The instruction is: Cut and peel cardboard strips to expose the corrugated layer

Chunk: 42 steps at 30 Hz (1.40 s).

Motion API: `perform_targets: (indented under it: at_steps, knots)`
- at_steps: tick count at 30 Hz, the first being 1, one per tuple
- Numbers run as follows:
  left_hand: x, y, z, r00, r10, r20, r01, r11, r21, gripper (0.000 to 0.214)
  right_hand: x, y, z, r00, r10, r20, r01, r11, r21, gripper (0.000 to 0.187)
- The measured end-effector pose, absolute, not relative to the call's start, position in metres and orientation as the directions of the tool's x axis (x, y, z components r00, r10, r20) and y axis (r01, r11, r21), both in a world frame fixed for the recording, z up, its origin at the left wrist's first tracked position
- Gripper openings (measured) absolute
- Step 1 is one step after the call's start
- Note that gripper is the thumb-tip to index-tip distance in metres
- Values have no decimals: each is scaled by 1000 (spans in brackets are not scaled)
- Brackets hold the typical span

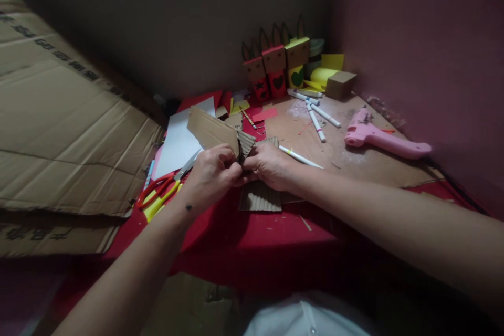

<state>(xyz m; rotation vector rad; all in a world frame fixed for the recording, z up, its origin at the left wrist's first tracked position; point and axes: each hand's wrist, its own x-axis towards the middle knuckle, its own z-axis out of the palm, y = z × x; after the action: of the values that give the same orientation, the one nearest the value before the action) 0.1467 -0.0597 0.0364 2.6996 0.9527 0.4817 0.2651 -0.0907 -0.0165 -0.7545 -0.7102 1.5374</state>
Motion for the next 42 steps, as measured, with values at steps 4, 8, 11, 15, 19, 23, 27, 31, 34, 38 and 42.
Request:
perform_targets:
  at_steps: [4,8,11,15,19,23,27,31,34,38,42]
  knots:
    - [144,-57,41,757,630,172,566,-765,307,17,264,-90,-19,-62,996,-61,-579,-85,-811,28]
    - [137,-55,46,749,655,103,600,-735,315,17,266,-89,-19,-66,996,-59,-594,-87,-800,27]
    - [128,-58,46,763,613,206,552,-783,287,13,271,-90,-16,-76,996,-56,-606,-91,-790,27]
    - [119,-59,38,801,514,307,491,-857,156,20,276,-92,-12,-99,990,-103,-575,-141,-806,20]
    - [115,-49,22,818,384,429,448,-893,-54,28,280,-93,-12,-105,991,-88,-577,-133,-806,14]
    - [113,-41,13,850,237,471,347,-924,-162,30,284,-92,-12,-112,991,-77,-700,-134,-702,16]
    - [111,-41,11,855,189,482,338,-909,-243,27,287,-88,-11,-45,988,-147,-775,-127,-619,10]
    - [113,-44,6,637,501,586,514,-843,161,17,287,-85,-13,27,980,-195,-734,-113,-670,7]
    - [117,-41,4,353,870,345,434,-479,763,19,287,-86,-15,-9,979,-205,-756,-141,-640,7]
    - [131,-34,10,513,858,-22,-12,32,999,28,286,-89,-16,-57,984,-169,-752,-154,-641,12]
    - [141,-31,26,337,940,52,-103,-19,995,12,284,-92,-12,-68,995,-75,-598,-101,-795,24]
